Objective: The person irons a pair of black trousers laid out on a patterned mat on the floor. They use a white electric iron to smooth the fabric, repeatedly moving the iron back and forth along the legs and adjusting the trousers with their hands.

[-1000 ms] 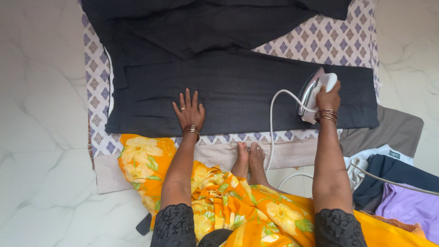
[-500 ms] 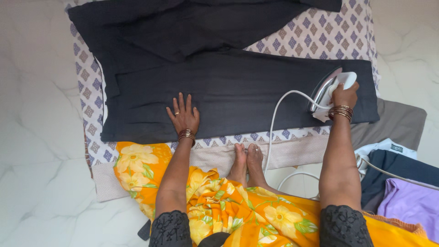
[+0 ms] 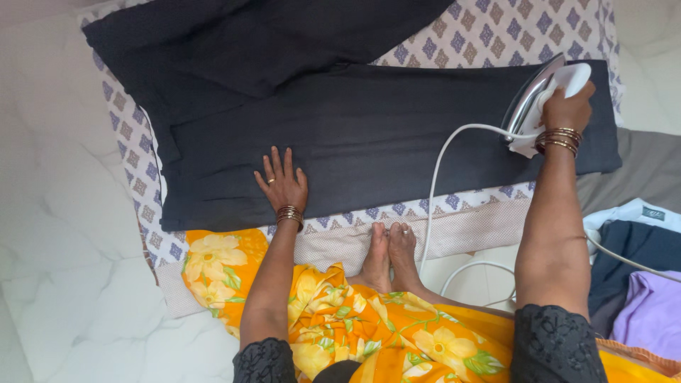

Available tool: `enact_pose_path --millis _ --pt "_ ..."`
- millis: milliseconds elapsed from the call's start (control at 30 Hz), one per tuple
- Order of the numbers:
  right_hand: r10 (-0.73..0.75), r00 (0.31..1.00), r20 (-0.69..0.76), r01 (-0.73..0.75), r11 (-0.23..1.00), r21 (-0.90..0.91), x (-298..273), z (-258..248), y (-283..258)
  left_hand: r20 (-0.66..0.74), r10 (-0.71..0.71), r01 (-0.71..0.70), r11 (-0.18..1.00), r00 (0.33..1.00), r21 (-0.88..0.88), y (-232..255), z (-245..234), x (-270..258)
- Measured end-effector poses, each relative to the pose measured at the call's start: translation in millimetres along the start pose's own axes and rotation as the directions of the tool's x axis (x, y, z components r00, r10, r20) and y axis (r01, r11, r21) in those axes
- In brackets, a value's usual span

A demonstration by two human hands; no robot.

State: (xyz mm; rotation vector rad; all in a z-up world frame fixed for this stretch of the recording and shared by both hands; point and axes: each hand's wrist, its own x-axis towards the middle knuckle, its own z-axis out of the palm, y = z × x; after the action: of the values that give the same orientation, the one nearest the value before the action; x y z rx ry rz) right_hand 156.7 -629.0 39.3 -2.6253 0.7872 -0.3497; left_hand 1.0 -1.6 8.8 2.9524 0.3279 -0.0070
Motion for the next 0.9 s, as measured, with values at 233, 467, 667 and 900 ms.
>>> enact_pose_path --millis 233,467,667,900 --pt "-0.035 0.999 -0.022 0.035 0.999 -0.003 34 15 20 -0.014 0.008 -0.008 0.999 1.0 0.039 -1 4 0" --pt "0.071 0.997 -0.032 -0.07 0.997 0.024 46 16 5 -0.055 0.006 -0.003 0.999 0.998 0.046 2 1 0" --pt "0.198 0.98 0.039 -0.199 0.98 0.024 4 -14 -20 -0.061 -0.005 0.005 1.0 0.998 0.007 1 2 2" --pt "0.284 0.958 0.028 -0.285 0.958 0.029 -61 -59 -16 -0.102 0.002 -0.003 1.0 0.995 -0.009 -1 7 -6"
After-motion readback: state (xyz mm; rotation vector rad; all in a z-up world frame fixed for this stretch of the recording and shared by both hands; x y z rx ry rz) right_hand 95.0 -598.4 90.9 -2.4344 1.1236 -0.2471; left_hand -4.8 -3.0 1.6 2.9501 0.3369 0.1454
